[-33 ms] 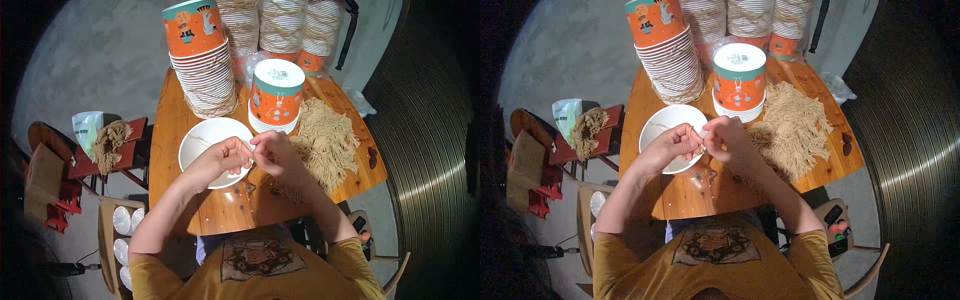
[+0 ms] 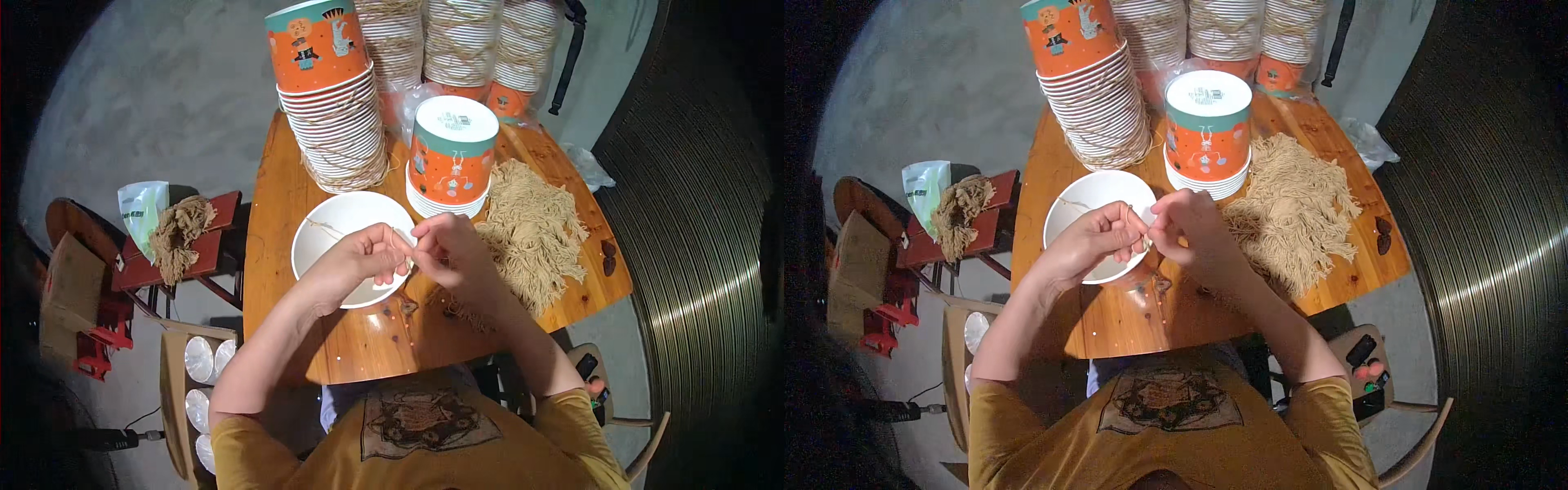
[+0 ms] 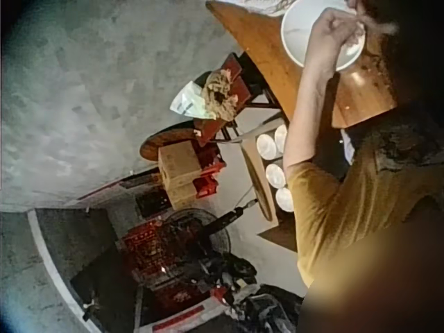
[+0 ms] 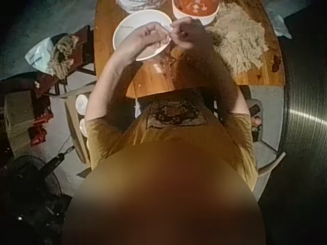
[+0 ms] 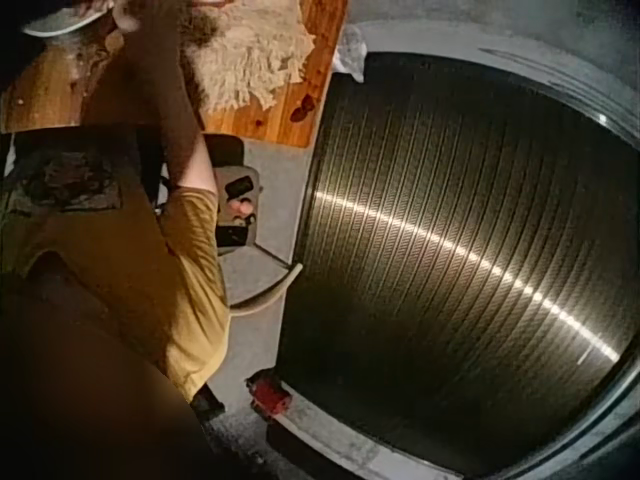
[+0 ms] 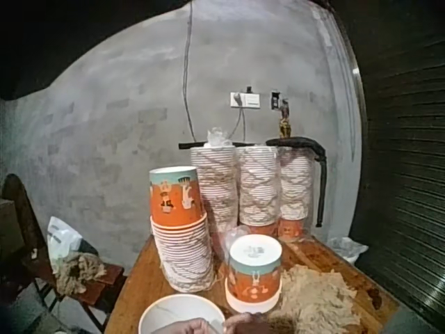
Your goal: Bundle pieces of shredded packaging material using a thin tie and place them into a white bowl.
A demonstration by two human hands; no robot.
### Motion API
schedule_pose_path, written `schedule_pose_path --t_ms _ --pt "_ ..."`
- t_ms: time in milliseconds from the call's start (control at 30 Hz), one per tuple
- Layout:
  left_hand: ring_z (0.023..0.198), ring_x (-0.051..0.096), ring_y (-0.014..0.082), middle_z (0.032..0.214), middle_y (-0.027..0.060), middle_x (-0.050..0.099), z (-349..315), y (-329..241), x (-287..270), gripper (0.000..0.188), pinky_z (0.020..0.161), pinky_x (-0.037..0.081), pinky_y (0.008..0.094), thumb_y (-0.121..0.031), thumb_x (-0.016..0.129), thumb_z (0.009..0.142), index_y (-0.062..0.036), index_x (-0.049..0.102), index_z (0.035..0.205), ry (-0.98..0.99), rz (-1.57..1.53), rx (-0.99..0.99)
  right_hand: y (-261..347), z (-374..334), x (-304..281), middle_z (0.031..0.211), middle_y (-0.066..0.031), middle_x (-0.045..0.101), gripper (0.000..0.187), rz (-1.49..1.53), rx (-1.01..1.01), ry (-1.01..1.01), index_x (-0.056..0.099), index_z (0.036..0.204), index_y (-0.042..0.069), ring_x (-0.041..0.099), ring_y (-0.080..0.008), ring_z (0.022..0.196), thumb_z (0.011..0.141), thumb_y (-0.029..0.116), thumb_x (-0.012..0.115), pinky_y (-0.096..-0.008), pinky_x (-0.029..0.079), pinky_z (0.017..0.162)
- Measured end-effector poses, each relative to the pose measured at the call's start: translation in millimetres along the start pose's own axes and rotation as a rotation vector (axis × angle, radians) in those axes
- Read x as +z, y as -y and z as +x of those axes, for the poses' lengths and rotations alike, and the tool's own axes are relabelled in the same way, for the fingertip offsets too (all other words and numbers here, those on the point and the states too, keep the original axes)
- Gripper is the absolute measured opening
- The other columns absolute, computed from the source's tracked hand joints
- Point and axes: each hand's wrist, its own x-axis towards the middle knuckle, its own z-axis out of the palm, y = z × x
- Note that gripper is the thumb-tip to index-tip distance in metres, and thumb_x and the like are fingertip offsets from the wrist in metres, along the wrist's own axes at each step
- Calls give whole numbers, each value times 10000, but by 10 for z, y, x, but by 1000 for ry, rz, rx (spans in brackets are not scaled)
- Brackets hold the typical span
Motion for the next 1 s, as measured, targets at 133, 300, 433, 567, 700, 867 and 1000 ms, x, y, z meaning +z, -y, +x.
schedule_pose_path --t_ms 133,300,433,567,700,867,1000 --pt "716 573 75 812 24 622 2 9 -39 114 677 490 205 -80 593 893 -24 571 989 -64 -278 -200 162 -98 93 970 -75 544 133 -248 -17 -83 581 757 47 537 -196 856 733 68 710 -302 472 677" --pt "746 589 78 866 31 626 5 -67 47 138 698 513 203 -56 619 866 -33 580 997 -114 -327 -277 311 -182 213 965 -68 527 152 -424 -118 -92 598 744 71 537 -228 873 717 116 742 -331 465 737" --pt "761 594 79 888 29 613 3 -25 66 126 701 507 200 -44 621 857 -50 588 979 -132 -362 -271 343 -187 189 976 -69 515 156 -471 -135 -63 599 809 75 542 -241 852 732 142 718 -349 473 734" --pt "773 597 80 879 27 606 -18 -51 88 121 697 506 200 -36 616 852 -63 564 958 -152 -325 -258 305 -183 35 995 -84 540 145 -368 -184 -56 581 882 61 575 -257 841 761 77 658 -341 495 696" --pt "756 605 96 861 50 593 -3 -55 116 176 658 510 202 6 587 843 -58 479 967 -118 -193 -178 198 23 -116 1015 -106 598 316 -102 -199 -8 563 1087 62 637 -253 871 790 -42 539 -337 507 743" --pt "737 620 126 873 86 578 37 -76 169 305 645 524 213 50 563 830 -42 386 1061 -160 -226 -151 98 229 -216 954 -123 561 412 12 -85 419 490 1178 56 597 -234 825 785 -60 519 -348 490 707" --pt "760 625 147 910 100 569 -7 -103 180 369 673 533 214 56 564 835 -44 335 1107 -213 -227 -195 208 331 -296 925 -117 584 340 24 -44 583 532 1185 76 597 -227 800 852 15 511 -323 471 741"
